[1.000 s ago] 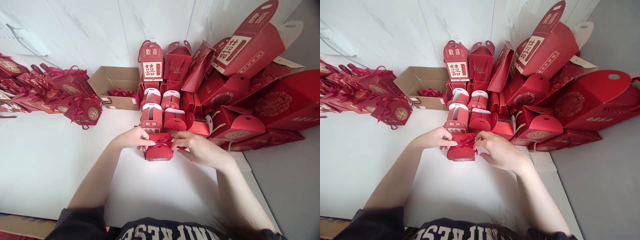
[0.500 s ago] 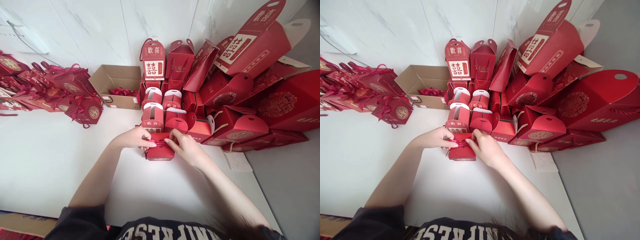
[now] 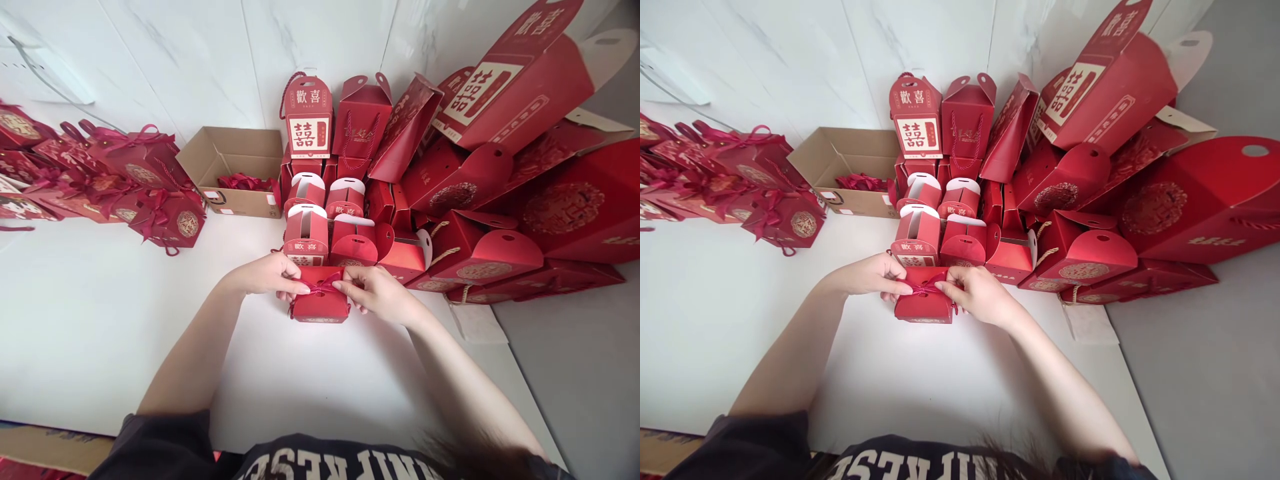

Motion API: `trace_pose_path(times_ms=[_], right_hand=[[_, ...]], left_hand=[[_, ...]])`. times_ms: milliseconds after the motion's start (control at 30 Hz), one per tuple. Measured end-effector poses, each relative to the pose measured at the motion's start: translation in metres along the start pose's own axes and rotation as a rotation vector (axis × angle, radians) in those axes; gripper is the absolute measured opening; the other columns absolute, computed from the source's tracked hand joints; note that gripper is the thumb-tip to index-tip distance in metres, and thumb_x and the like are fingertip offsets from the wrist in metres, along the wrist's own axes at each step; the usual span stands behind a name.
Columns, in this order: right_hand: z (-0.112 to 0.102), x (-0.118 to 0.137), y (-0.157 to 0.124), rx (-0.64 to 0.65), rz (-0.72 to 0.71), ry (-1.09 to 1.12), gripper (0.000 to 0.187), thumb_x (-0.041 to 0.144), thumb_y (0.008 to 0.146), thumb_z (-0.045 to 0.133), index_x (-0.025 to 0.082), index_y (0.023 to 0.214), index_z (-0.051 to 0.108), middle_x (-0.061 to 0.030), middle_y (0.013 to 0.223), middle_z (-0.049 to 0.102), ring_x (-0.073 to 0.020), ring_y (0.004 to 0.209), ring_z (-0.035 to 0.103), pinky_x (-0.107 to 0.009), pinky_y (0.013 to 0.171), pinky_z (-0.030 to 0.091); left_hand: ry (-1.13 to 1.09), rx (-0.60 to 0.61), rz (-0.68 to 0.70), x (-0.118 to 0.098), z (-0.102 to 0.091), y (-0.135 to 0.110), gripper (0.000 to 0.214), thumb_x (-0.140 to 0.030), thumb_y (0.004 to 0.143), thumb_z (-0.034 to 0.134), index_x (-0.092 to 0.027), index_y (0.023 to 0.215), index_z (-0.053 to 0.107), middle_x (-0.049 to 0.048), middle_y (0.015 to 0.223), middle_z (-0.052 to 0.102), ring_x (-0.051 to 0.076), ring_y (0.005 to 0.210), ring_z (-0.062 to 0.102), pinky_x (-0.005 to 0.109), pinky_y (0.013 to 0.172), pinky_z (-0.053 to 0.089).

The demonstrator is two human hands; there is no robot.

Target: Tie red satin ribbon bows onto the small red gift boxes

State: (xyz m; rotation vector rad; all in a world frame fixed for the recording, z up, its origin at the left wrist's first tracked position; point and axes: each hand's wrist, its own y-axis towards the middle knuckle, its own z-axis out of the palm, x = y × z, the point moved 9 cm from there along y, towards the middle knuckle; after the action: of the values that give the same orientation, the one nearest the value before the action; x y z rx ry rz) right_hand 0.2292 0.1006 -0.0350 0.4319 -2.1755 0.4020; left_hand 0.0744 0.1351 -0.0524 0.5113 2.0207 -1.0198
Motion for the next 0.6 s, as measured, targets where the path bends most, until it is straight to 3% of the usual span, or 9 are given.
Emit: trace_pose_path(times_ms=[200, 367, 433, 500, 533, 600], right_hand=[[-0.005, 0.002, 0.004, -0.024, -0.156, -0.156, 0.030, 0.038, 0.097, 0.049, 0.021, 0.073, 0.046, 0.0043, 0.060, 0.056, -0.0103, 0.053, 0.045, -0.022, 0.056, 0.033], [-0.018, -0.002, -0.007, -0.019, -0.097, -0.287, 0.030, 0.040, 0.100, 0.045, 0.021, 0.077, 0.051, 0.0026, 0.064, 0.057, -0.0129, 0.057, 0.050, -0.024, 0.055, 0.035], [-0.032, 0.004, -0.016, -0.135, -0.050, -0.439, 0.025, 0.037, 0.099, 0.047, 0.020, 0.083, 0.055, -0.0008, 0.072, 0.061, -0.0158, 0.062, 0.054, -0.026, 0.057, 0.037], [-0.043, 0.025, -0.027, -0.335, -0.095, -0.616, 0.021, 0.034, 0.098, 0.050, 0.018, 0.088, 0.058, -0.0071, 0.084, 0.065, -0.0204, 0.075, 0.059, -0.030, 0.064, 0.041], [-0.042, 0.040, -0.032, -0.405, -0.166, -0.671, 0.021, 0.031, 0.099, 0.049, 0.017, 0.089, 0.060, -0.0089, 0.088, 0.066, -0.0218, 0.080, 0.059, -0.032, 0.069, 0.043], [-0.020, 0.067, -0.037, -0.408, -0.385, -0.695, 0.023, 0.028, 0.100, 0.046, 0.016, 0.092, 0.063, -0.0102, 0.097, 0.068, -0.0223, 0.088, 0.060, -0.035, 0.079, 0.044]], left_hand=[[-0.019, -0.007, 0.009, 0.000, 0.001, 0.002, 0.035, -0.044, 0.080, 0.069, -0.014, 0.062, 0.064, 0.0046, 0.064, 0.067, 0.014, 0.060, 0.061, 0.025, 0.060, 0.049], [-0.088, 0.007, 0.000, -0.002, 0.000, -0.001, 0.043, -0.048, 0.088, 0.058, -0.013, 0.065, 0.070, 0.0031, 0.054, 0.060, 0.011, 0.050, 0.051, 0.024, 0.055, 0.043], [-0.071, -0.030, 0.027, -0.007, -0.004, -0.004, 0.045, -0.049, 0.088, 0.057, -0.014, 0.064, 0.070, 0.0023, 0.055, 0.059, 0.011, 0.052, 0.050, 0.024, 0.056, 0.041], [-0.059, -0.063, 0.075, -0.013, -0.007, -0.006, 0.044, -0.049, 0.089, 0.057, -0.014, 0.064, 0.069, 0.0034, 0.064, 0.062, 0.012, 0.060, 0.053, 0.024, 0.063, 0.042], [-0.051, -0.069, 0.094, -0.016, -0.007, -0.007, 0.044, -0.048, 0.089, 0.057, -0.014, 0.063, 0.069, 0.0039, 0.068, 0.064, 0.013, 0.064, 0.055, 0.025, 0.066, 0.043], [-0.021, -0.074, 0.111, -0.018, -0.007, -0.006, 0.044, -0.049, 0.089, 0.057, -0.014, 0.063, 0.067, 0.0035, 0.068, 0.064, 0.014, 0.066, 0.055, 0.026, 0.067, 0.043]])
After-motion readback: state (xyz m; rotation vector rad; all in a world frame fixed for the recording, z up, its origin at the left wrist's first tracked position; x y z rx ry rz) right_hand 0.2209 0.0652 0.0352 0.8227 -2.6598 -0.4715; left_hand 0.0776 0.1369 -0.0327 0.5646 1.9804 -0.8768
